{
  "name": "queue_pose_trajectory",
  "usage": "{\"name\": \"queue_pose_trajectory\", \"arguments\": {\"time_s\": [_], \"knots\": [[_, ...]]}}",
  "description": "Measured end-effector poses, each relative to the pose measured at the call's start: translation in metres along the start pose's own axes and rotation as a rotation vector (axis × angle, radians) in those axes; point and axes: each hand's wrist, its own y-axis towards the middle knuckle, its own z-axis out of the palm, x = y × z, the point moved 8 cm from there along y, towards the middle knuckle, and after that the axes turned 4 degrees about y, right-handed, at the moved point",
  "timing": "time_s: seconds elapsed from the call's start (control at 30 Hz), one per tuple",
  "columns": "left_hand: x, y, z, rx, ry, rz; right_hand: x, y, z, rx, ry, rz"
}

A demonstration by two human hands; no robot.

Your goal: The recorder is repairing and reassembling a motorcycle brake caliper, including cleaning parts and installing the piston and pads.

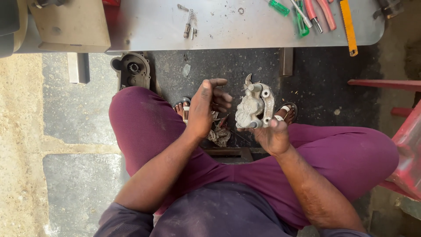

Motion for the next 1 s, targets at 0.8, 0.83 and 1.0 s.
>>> {"name": "queue_pose_trajectory", "arguments": {"time_s": [0.8, 0.83, 1.0], "knots": [[0.021, 0.009, 0.016, -0.17, -0.419, -0.157, 0.036, 0.007, 0.02, -0.196, -1.079, -0.214], [0.025, 0.008, 0.011, -0.236, -0.394, -0.175, 0.035, 0.004, 0.015, -0.25, -1.079, -0.212], [0.016, 0.005, 0.004, -0.299, -0.404, -0.322, 0.049, -0.008, 0.05, -0.299, -1.508, -0.628]]}}
